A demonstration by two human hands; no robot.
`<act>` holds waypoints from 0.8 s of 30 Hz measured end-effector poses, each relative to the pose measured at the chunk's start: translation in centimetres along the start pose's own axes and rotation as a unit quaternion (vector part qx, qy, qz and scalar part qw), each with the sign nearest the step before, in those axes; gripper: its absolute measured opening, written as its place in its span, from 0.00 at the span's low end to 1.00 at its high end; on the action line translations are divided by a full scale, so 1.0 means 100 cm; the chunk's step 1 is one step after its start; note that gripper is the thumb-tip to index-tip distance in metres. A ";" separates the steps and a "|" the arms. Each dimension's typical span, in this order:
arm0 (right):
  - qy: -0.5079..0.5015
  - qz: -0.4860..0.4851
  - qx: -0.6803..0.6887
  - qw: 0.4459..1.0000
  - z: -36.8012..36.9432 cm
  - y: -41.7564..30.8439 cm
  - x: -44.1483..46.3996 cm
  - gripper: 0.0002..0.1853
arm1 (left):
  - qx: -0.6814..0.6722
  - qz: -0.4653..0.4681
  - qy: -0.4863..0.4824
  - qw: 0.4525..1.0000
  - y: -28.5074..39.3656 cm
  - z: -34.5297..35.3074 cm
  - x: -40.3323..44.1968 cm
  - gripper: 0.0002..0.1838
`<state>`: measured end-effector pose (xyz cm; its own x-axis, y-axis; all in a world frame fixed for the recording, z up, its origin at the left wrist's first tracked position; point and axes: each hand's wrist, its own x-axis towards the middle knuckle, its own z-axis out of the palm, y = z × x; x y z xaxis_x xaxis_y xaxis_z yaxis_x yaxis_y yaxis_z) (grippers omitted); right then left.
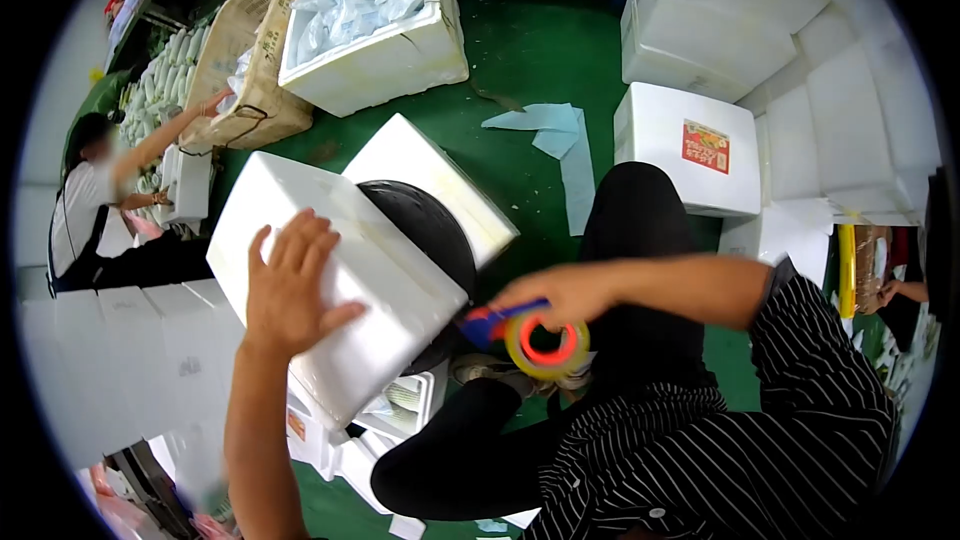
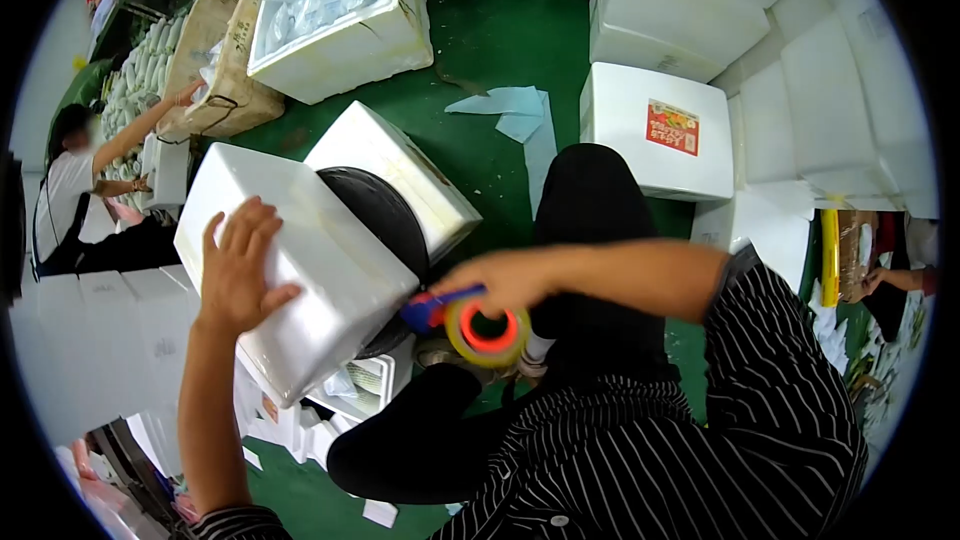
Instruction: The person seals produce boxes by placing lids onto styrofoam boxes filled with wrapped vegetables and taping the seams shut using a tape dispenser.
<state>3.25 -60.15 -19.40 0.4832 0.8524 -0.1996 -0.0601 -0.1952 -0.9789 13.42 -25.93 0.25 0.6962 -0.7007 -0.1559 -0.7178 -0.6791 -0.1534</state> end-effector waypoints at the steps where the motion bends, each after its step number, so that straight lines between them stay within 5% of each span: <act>1: 0.036 0.003 0.003 0.999 0.028 0.001 -0.030 0.43 | 0.006 -0.033 0.020 0.999 0.000 0.004 0.002 0.43; 4: 0.131 0.119 0.209 0.962 0.084 -0.017 -0.080 0.44 | 0.025 -0.143 0.081 0.986 -0.010 0.018 0.006 0.36; 6: 0.223 0.129 0.201 0.945 0.101 -0.036 -0.094 0.45 | 0.031 -0.253 0.032 0.967 -0.008 0.006 0.017 0.32; 12: 0.315 0.061 0.135 0.937 0.161 -0.012 -0.110 0.46 | 0.025 -0.554 -0.076 0.829 -0.066 0.008 -0.015 0.41; 14: 0.298 0.105 0.242 0.917 0.164 -0.030 -0.115 0.46 | 0.018 -0.573 -0.152 0.805 -0.103 0.041 -0.068 0.33; 16: 0.267 0.088 0.274 0.920 0.169 -0.024 -0.118 0.45 | 0.145 -0.495 -0.294 0.805 -0.077 0.038 -0.105 0.26; 17: 0.296 0.043 0.241 0.923 0.182 -0.009 -0.115 0.45 | 0.156 -0.539 -0.158 0.812 -0.025 0.021 -0.113 0.22; 19: 0.295 0.080 0.279 0.911 0.183 -0.015 -0.115 0.44 | 0.176 -0.401 0.009 0.899 0.027 0.023 -0.144 0.26; 20: 0.280 0.078 0.258 0.921 0.182 -0.013 -0.114 0.44 | 0.006 -0.305 0.119 0.945 0.025 0.050 -0.163 0.28; 21: 0.246 0.086 0.205 0.944 0.186 -0.019 -0.115 0.43 | -0.058 -0.256 0.177 0.949 0.048 0.071 -0.165 0.27; 22: 0.223 0.055 0.125 0.965 0.197 -0.008 -0.115 0.43 | -0.091 -0.303 0.180 0.931 0.061 0.080 -0.167 0.28; 24: 0.132 0.135 0.186 0.964 0.196 -0.023 -0.102 0.43 | 0.000 -0.337 0.226 0.914 0.091 0.078 -0.147 0.34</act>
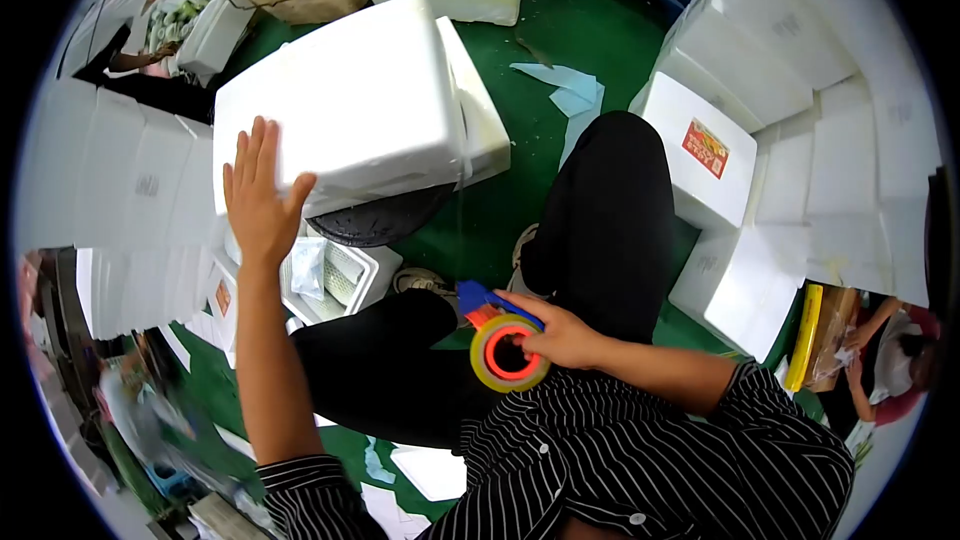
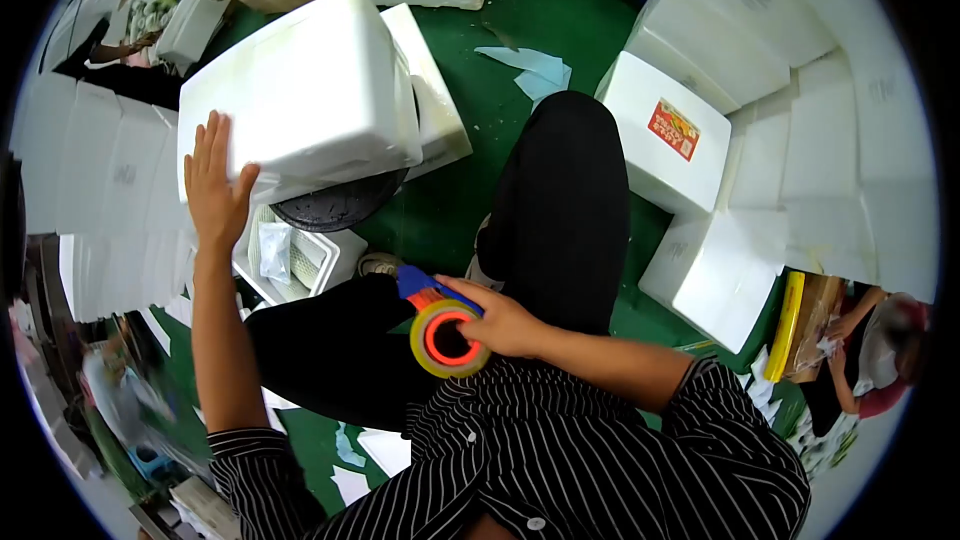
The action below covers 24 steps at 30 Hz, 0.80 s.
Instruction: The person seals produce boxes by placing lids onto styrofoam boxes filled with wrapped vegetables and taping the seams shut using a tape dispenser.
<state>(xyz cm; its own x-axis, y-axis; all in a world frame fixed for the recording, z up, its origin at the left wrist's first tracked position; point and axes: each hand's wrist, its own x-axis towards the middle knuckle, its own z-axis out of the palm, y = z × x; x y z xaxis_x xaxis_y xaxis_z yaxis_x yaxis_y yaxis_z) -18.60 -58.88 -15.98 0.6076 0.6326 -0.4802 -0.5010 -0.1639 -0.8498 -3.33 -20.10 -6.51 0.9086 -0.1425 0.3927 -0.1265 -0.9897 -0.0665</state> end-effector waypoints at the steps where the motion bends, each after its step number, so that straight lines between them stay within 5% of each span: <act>1: -0.007 -0.006 -0.020 1.000 -0.001 -0.009 0.018 0.43 | 0.006 -0.028 -0.002 1.000 0.006 0.004 0.000 0.36; 5: -0.039 -0.140 -0.054 0.988 -0.014 -0.051 0.148 0.43 | 0.027 -0.088 0.000 0.996 0.020 0.008 0.008 0.41; 6: -0.024 -0.037 -0.036 0.998 -0.019 -0.087 0.183 0.45 | 0.030 -0.090 -0.001 0.995 0.021 0.009 0.011 0.41; 7: -0.060 0.057 -0.187 0.979 -0.031 -0.118 0.209 0.45 | 0.032 -0.091 -0.007 0.995 0.014 0.011 0.013 0.42; 8: -0.078 -0.015 -0.186 0.979 -0.033 -0.122 0.221 0.44 | 0.037 -0.084 -0.013 0.996 0.014 0.010 0.014 0.42; 13: -0.081 -0.123 -0.355 0.923 -0.048 -0.111 0.237 0.41 | 0.041 -0.079 -0.024 0.996 0.017 0.004 0.010 0.43; 17: -0.090 0.070 -0.359 0.926 -0.031 -0.181 0.220 0.39 | -0.004 -0.037 -0.020 0.999 0.017 0.012 0.012 0.42; 19: -0.100 -0.067 -0.380 0.917 0.003 -0.164 0.240 0.39 | -0.028 -0.031 0.015 0.999 -0.013 0.002 -0.002 0.40; 21: -0.139 -0.072 -0.303 0.940 0.025 -0.181 0.214 0.42 | -0.108 -0.001 0.055 0.993 -0.020 -0.008 0.005 0.28; 22: -0.125 -0.041 -0.348 0.928 0.024 -0.170 0.209 0.44 | -0.212 -0.051 0.052 0.975 -0.027 -0.011 0.017 0.23; 23: -0.154 -0.146 -0.321 0.923 0.011 -0.145 0.209 0.45 | -0.150 -0.216 -0.186 0.947 -0.021 -0.070 0.047 0.23; 24: -0.189 -0.086 -0.197 0.958 0.004 -0.144 0.187 0.46 | -0.081 -0.279 0.051 0.956 -0.031 -0.037 0.046 0.27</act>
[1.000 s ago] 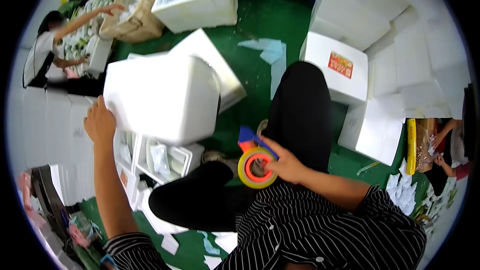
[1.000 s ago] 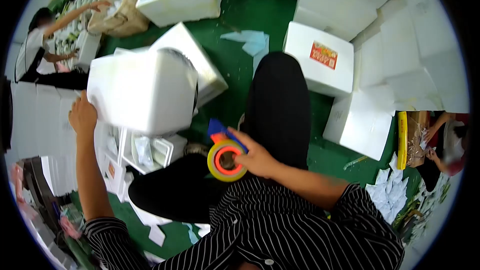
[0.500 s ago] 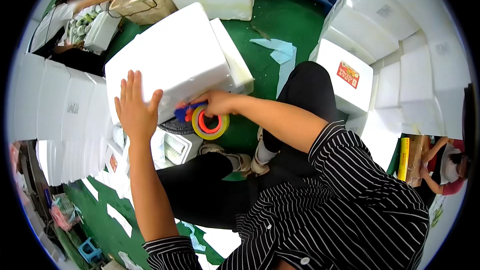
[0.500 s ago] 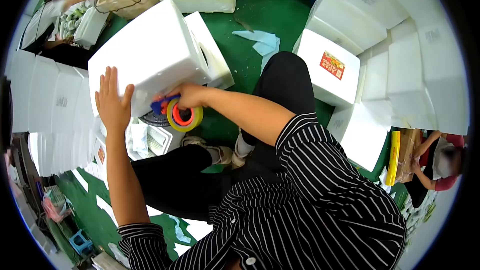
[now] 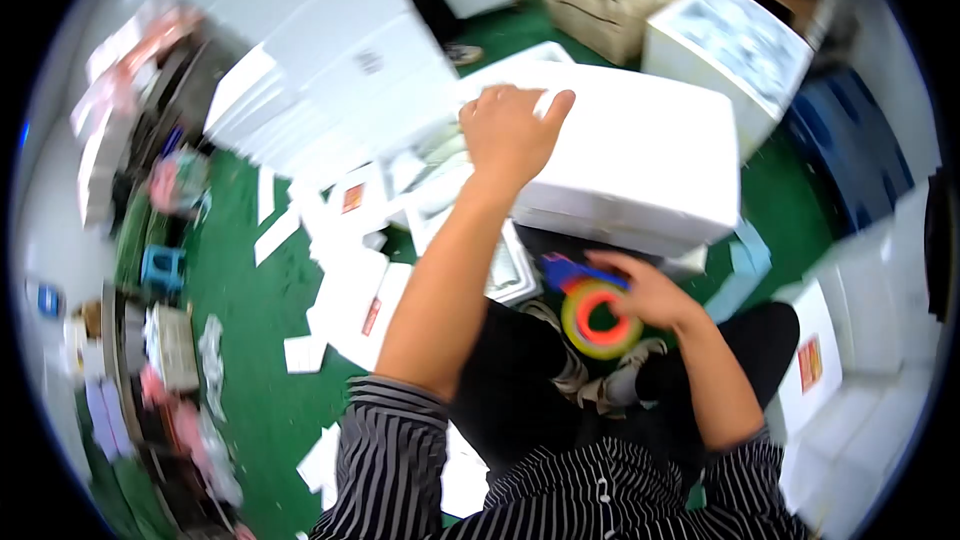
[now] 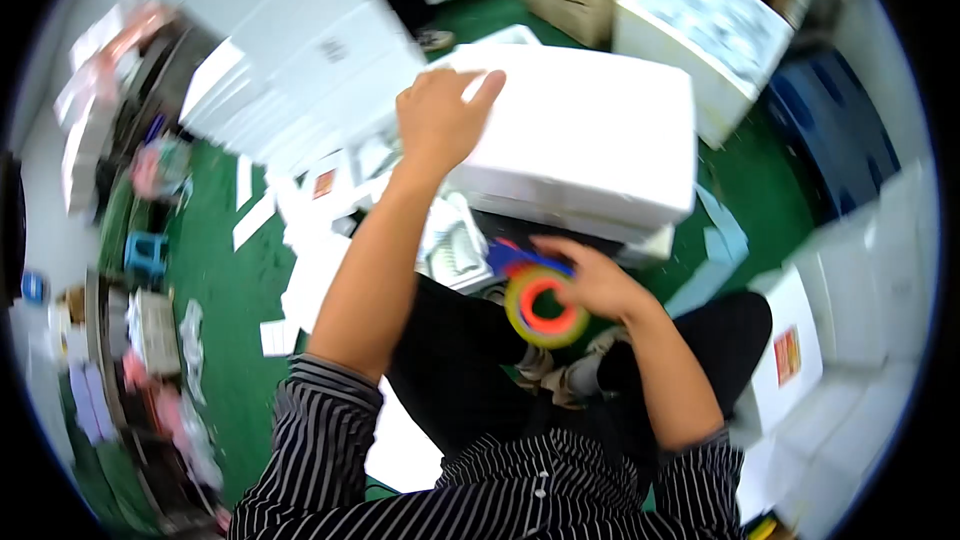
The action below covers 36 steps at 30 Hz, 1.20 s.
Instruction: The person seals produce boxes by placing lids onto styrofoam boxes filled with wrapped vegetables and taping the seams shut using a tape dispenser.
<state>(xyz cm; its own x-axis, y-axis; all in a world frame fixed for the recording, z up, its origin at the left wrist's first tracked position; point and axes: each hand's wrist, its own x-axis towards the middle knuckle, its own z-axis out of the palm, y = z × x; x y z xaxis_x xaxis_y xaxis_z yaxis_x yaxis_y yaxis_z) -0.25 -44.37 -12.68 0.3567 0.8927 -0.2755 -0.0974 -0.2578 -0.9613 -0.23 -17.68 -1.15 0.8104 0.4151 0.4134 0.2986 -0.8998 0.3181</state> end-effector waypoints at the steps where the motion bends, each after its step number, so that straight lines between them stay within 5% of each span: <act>1: -0.001 -0.019 0.104 0.994 0.001 0.006 -0.022 0.46 | 0.045 0.028 0.216 0.975 -0.024 0.030 0.014 0.34; 3: 0.036 -0.086 0.326 0.941 -0.005 0.045 -0.080 0.46 | 0.030 -0.175 0.012 0.984 -0.042 0.043 0.031 0.51; 4: 0.093 -0.120 0.375 0.915 -0.007 0.070 -0.108 0.38 | -0.086 -0.261 -0.250 0.929 -0.046 0.044 0.039 0.56; 5: -0.004 -0.214 0.533 0.818 -0.015 0.062 -0.103 0.34 | -0.054 -0.227 -0.192 0.953 -0.048 0.029 0.024 0.61; 6: -0.052 -0.331 0.658 0.674 -0.016 0.051 -0.128 0.32 | -0.026 -0.203 -0.170 0.964 -0.033 0.034 0.016 0.55; 7: 0.182 -0.304 0.559 0.749 -0.012 0.068 -0.155 0.32 | 0.007 -0.047 -0.192 0.980 -0.062 0.048 -0.007 0.37; 8: 0.180 -0.298 0.544 0.763 -0.021 0.053 -0.158 0.32 | 0.037 0.112 -0.191 0.974 -0.089 0.062 -0.031 0.24; 9: 0.216 -0.264 0.564 0.752 -0.034 0.067 -0.157 0.29 | -0.273 -0.055 -0.224 0.934 -0.100 0.057 -0.054 0.25; 11: 0.207 -0.194 0.647 0.708 -0.038 0.118 -0.118 0.24 | -0.463 -0.300 -0.068 0.831 -0.109 0.030 -0.114 0.25; 13: 0.201 -0.163 0.696 0.670 -0.046 0.116 -0.068 0.25 | -0.553 -0.295 -0.107 0.772 -0.121 0.012 -0.142 0.41; 14: 0.120 -0.192 0.731 0.643 -0.038 0.105 -0.052 0.21 | -0.543 -0.421 -0.071 0.723 -0.062 -0.031 -0.145 0.45; 16: 0.131 -0.268 0.678 0.672 -0.033 0.096 -0.048 0.23 | -0.455 -0.306 -0.061 0.834 -0.125 0.003 -0.167 0.47; 19: 0.212 -0.268 0.685 0.643 -0.034 0.097 -0.083 0.19 | -0.296 -0.346 -0.003 0.890 -0.109 0.025 -0.181 0.44; 23: 0.387 -0.388 0.507 0.665 -0.067 0.050 -0.227 0.28 | -0.601 -0.136 -0.102 0.781 -0.020 0.062 -0.177 0.46; 24: 0.353 -0.408 0.553 0.635 -0.076 0.044 -0.261 0.32 | -0.669 -0.083 -0.121 0.728 0.017 0.075 -0.170 0.47; 25: 0.272 -0.464 0.572 0.620 -0.098 0.054 -0.292 0.34 | -0.703 -0.088 -0.130 0.693 0.058 0.092 -0.161 0.42; 27: 0.444 -0.442 0.509 0.590 -0.110 0.058 -0.362 0.27 | -0.765 -0.101 -0.148 0.619 0.142 0.125 -0.141 0.33; 29: 0.607 -0.369 0.478 0.518 -0.111 0.077 -0.431 0.24 | -0.626 0.095 -0.311 0.708 0.179 0.189 -0.118 0.31; 30: 0.614 -0.366 0.462 0.525 -0.096 0.098 -0.457 0.27 | -0.589 0.114 -0.337 0.725 0.233 0.185 -0.125 0.30; 31: 0.509 -0.431 0.482 0.568 -0.079 0.162 -0.490 0.27 | -0.551 0.136 -0.361 0.740 0.287 0.181 -0.132 0.29; 32: 0.554 -0.374 0.526 0.527 -0.051 0.168 -0.498 0.26 | -0.631 0.098 -0.363 0.679 0.327 0.166 -0.153 0.28; 33: 0.593 -0.309 0.570 0.477 -0.020 0.166 -0.493 0.24 | -0.560 0.134 -0.452 0.681 0.337 0.169 -0.146 0.29; 34: 0.673 -0.195 0.613 0.364 -0.008 0.154 -0.477 0.21 | -0.478 0.165 -0.538 0.674 0.341 0.172 -0.139 0.30; 35: 0.657 -0.203 0.628 0.364 0.003 0.183 -0.467 0.21 | -0.357 0.159 -0.666 0.635 0.355 0.161 -0.128 0.34; 36: 0.639 -0.208 0.644 0.367 0.015 0.210 -0.455 0.21 | -0.361 0.203 -0.686 0.598 0.364 0.161 -0.136 0.35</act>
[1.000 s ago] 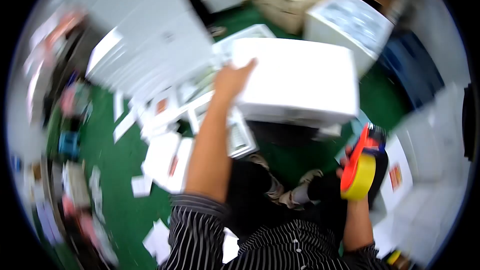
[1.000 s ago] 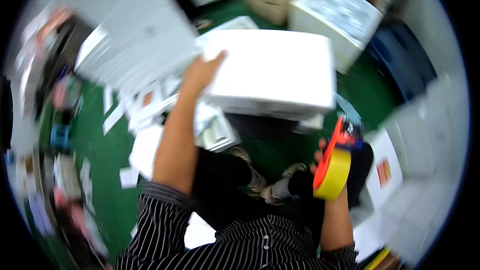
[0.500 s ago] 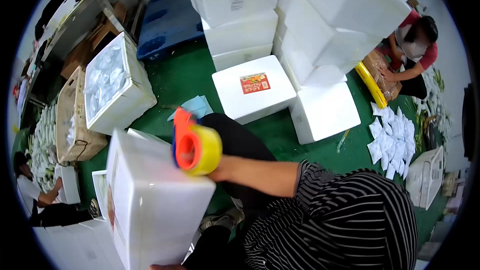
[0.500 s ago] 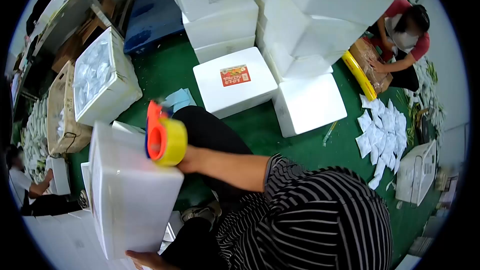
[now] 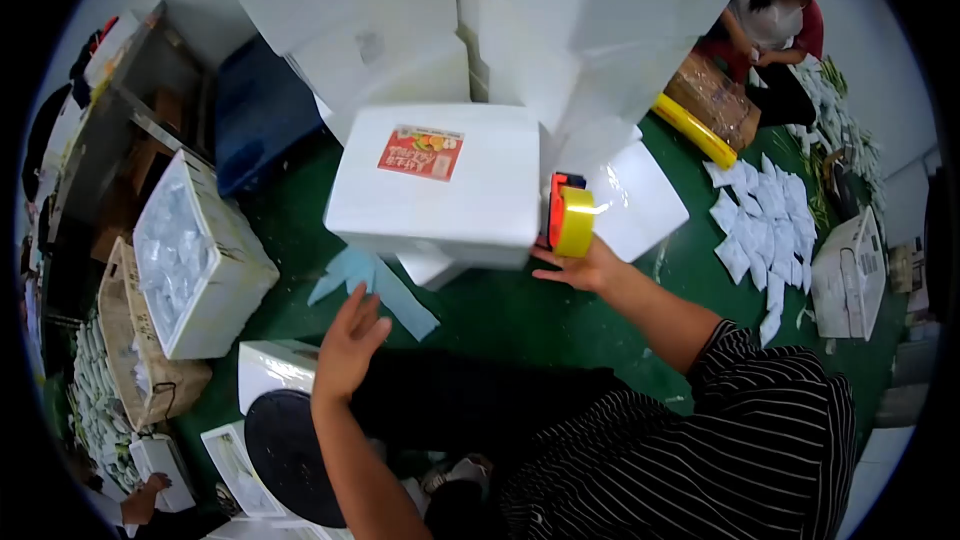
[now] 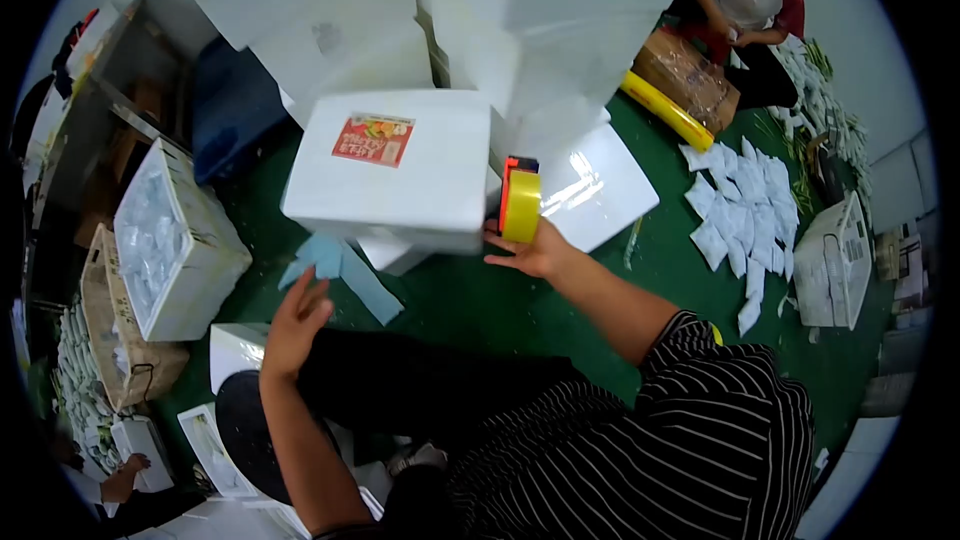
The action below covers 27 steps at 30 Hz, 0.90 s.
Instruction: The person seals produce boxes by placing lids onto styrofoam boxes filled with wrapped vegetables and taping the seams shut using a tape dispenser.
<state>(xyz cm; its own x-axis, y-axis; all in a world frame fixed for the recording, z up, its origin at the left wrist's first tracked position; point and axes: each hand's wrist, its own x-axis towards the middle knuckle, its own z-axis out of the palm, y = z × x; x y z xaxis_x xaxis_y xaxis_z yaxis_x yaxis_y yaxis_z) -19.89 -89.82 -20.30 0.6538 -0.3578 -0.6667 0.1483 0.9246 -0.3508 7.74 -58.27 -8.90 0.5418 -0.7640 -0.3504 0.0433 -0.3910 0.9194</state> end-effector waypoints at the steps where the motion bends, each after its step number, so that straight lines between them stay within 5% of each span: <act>1: 0.050 -0.008 0.032 0.998 -0.022 0.015 0.012 0.21 | 0.056 -0.016 -0.001 0.998 0.002 0.011 0.014 0.35; 6: 0.180 0.016 0.220 0.959 -0.049 0.084 0.027 0.30 | 0.123 0.024 0.154 0.980 -0.023 0.014 0.079 0.35; 8: 0.141 0.029 0.251 0.957 -0.046 0.103 0.035 0.35 | 0.065 0.069 0.251 0.963 -0.029 -0.003 0.088 0.36; 11: 0.108 -0.073 0.314 0.940 -0.013 0.086 0.075 0.32 | 0.186 0.053 0.335 0.922 0.009 0.016 0.100 0.39; 14: 0.150 -0.120 0.311 0.931 0.014 0.050 0.079 0.30 | 0.200 0.096 0.334 0.916 -0.006 0.005 0.138 0.43; 15: 0.165 -0.129 0.325 0.922 0.012 0.044 0.081 0.30 | 0.034 -0.003 0.317 0.948 0.013 0.020 0.133 0.46; 22: 0.207 -0.164 0.396 0.879 0.000 0.067 0.079 0.27 | -0.026 -0.018 0.240 0.970 -0.018 0.029 0.157 0.44; 23: 0.199 -0.167 0.398 0.880 -0.001 0.069 0.079 0.28 | -0.006 0.023 0.295 0.955 -0.017 0.032 0.158 0.36; 26: 0.161 -0.211 0.363 0.893 -0.010 0.065 0.072 0.30 | 0.098 -0.119 0.297 0.942 -0.012 0.028 0.141 0.28; 27: 0.154 -0.238 0.372 0.884 -0.012 0.063 0.070 0.31 | 0.163 -0.052 0.303 0.938 -0.027 0.031 0.133 0.26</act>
<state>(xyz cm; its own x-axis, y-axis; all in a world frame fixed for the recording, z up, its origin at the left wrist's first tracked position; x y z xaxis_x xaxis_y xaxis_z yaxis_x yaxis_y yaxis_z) -15.24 -86.68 -27.93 0.1691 -0.6420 -0.7479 0.8738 0.4486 -0.1875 12.22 -68.94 -16.61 0.9304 -0.3197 -0.1791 -0.0825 -0.6590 0.7477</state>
